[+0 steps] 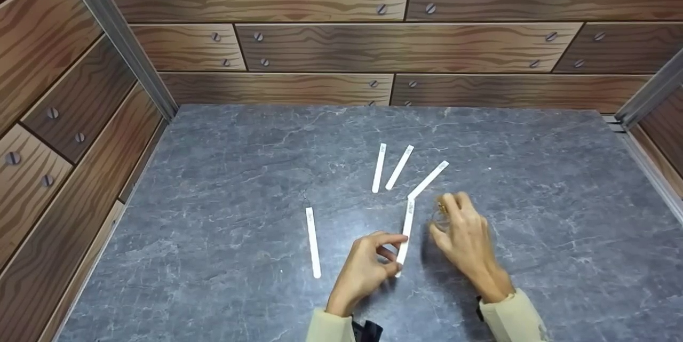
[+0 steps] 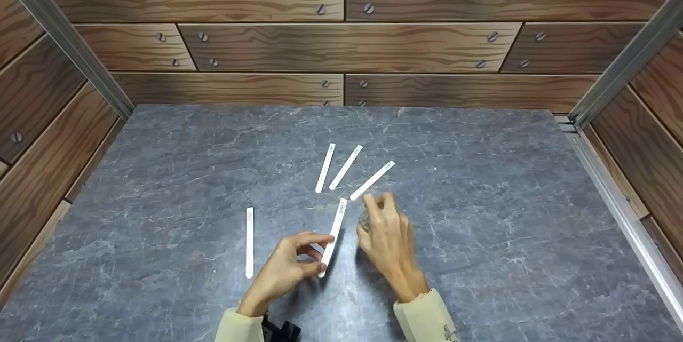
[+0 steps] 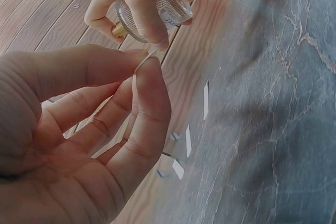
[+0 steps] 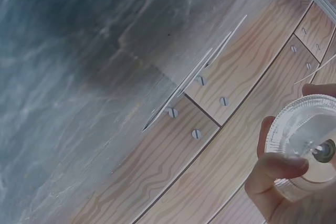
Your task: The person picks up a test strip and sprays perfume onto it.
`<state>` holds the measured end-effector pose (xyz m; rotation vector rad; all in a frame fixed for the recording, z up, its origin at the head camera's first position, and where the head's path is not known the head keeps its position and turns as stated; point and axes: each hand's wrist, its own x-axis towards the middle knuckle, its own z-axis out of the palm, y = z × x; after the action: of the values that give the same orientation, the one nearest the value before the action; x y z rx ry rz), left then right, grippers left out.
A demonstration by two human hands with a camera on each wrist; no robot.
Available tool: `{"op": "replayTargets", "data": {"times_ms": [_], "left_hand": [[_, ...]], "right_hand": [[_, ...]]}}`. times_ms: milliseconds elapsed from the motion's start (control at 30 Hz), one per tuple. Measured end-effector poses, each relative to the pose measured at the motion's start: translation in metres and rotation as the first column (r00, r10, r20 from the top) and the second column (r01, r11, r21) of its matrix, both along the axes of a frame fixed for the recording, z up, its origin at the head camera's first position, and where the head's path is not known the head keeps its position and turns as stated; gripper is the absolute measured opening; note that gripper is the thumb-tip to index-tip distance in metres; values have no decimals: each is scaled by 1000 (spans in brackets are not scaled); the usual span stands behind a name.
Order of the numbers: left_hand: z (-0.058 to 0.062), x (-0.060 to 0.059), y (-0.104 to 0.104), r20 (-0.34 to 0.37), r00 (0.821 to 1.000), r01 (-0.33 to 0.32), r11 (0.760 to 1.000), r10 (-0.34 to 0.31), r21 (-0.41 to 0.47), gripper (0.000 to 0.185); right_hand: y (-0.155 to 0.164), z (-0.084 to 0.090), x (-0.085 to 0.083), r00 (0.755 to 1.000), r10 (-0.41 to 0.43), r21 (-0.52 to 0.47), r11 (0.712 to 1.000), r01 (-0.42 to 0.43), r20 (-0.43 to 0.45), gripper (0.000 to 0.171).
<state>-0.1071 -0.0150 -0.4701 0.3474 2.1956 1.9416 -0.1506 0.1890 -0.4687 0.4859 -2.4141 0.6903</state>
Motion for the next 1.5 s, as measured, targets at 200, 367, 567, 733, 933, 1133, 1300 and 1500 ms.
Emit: {"op": "replayTargets", "data": {"times_ms": [200, 367, 567, 733, 933, 1133, 1300, 1500], "left_hand": [[0, 0, 1, -3, 1000, 0, 1000, 0, -11, 49], [-1, 0, 3, 12, 1000, 0, 1000, 0, -29, 49], [3, -5, -1, 25, 999, -35, 999, 35, -23, 55], [4, -9, -5, 59, 998, -38, 999, 38, -1, 64], [5, -16, -6, 95, 995, -17, 1000, 18, -13, 70], [5, -22, -6, 68, 997, -26, 999, 28, -21, 62], [4, -25, -5, 68, 997, -35, 999, 37, -32, 55], [3, -30, -2, 80, 994, -64, 995, 70, -71, 48]], "right_hand": [[3, 0, 1, 1000, -2, 5, 1000, 2, -17, 47], [7, 2, 0, 1000, 1, -4, 1000, -1, -16, 48], [14, 2, 0, 1000, 7, -16, 1000, -8, -28, 48], [15, 0, 1, 1000, 3, -17, 1000, -4, -31, 49], [16, 0, 1, 1000, -5, -16, 1000, 5, -29, 48], [16, -1, 0, 999, -2, -20, 1000, 1, -38, 49], [17, -1, 0, 999, -1, -19, 1000, 0, -38, 50], [19, -2, 1, 999, -1, -27, 1000, 0, -41, 49]]}}
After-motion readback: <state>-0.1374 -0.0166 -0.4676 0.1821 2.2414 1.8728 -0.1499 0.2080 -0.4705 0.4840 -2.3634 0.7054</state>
